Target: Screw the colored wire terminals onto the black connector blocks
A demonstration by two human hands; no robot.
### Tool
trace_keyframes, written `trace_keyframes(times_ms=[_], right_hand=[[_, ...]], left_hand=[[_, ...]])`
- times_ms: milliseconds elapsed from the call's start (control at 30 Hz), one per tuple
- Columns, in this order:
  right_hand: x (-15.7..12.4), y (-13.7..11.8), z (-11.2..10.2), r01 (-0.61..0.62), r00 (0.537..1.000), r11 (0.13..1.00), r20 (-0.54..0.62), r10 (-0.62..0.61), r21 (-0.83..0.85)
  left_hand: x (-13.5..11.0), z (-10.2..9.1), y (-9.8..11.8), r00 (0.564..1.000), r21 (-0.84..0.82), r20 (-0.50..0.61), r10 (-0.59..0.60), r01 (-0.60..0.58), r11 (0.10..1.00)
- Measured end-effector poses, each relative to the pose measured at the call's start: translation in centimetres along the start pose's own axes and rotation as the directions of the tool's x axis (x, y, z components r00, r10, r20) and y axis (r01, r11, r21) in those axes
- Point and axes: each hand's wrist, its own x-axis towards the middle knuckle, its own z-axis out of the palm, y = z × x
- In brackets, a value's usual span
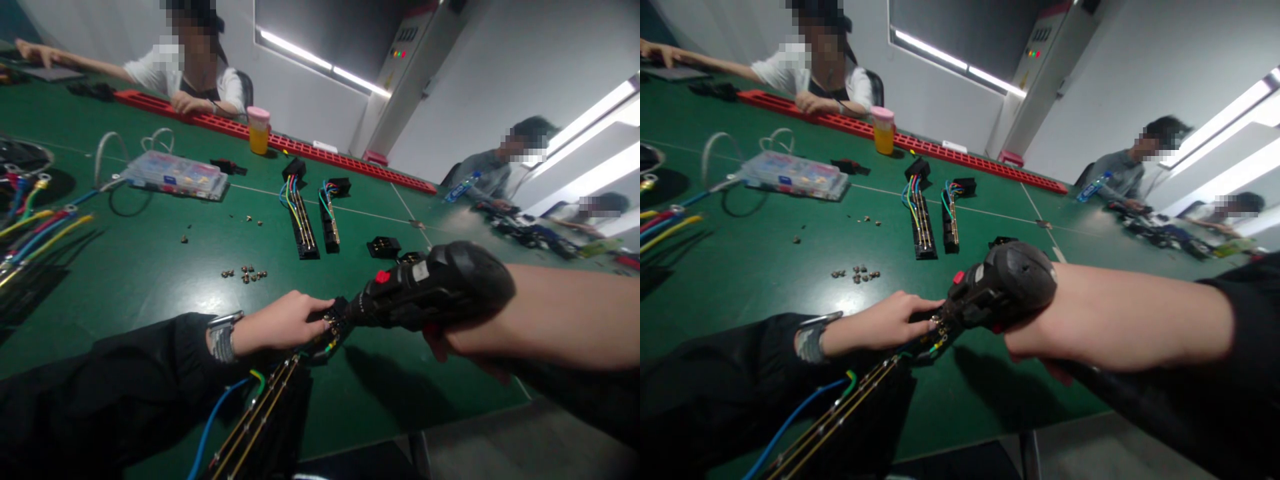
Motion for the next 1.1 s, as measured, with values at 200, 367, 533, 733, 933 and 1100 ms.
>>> trace_keyframes(times_ms=[200, 367, 533, 733, 933, 1100], right_hand=[[0.1, -0.5, 0.1, -0.077, 0.996, 0.982, 0.061, 0.067, 0.172], [0.9, -1.6, -1.2, -0.193, 0.98, 0.853, 0.06, 0.187, 0.484], [2.7, -2.4, -3.3, -0.248, 0.968, 0.827, 0.102, 0.228, 0.505], [3.8, -3.6, -4.0, -0.084, 0.985, 0.961, 0.166, 0.04, 0.265], [4.0, -3.7, -4.1, 0.011, 0.988, 0.994, 0.151, -0.028, 0.11], [3.6, -1.8, -4.4, 0.085, 0.996, 0.993, -0.013, -0.084, 0.077]], left_hand=[[0.1, -0.3, 0.4, 1.0, -0.021, 0.001, -0.021, 0.021, 1.0], [0.1, -0.3, 0.5, 0.998, -0.051, -0.005, -0.063, 0.062, 0.997], [0.1, -0.3, 0.4, 1.0, -0.057, 0.004, -0.023, 0.023, 0.998], [0.2, -0.1, 0.0, 0.999, -0.056, -0.002, -0.051, 0.051, 0.997], [0.1, 0.4, -0.4, 0.998, -0.026, -0.007, -0.065, 0.065, 0.998], [0.0, 0.3, -0.3, 0.997, -0.028, -0.006, -0.074, 0.074, 0.997]])
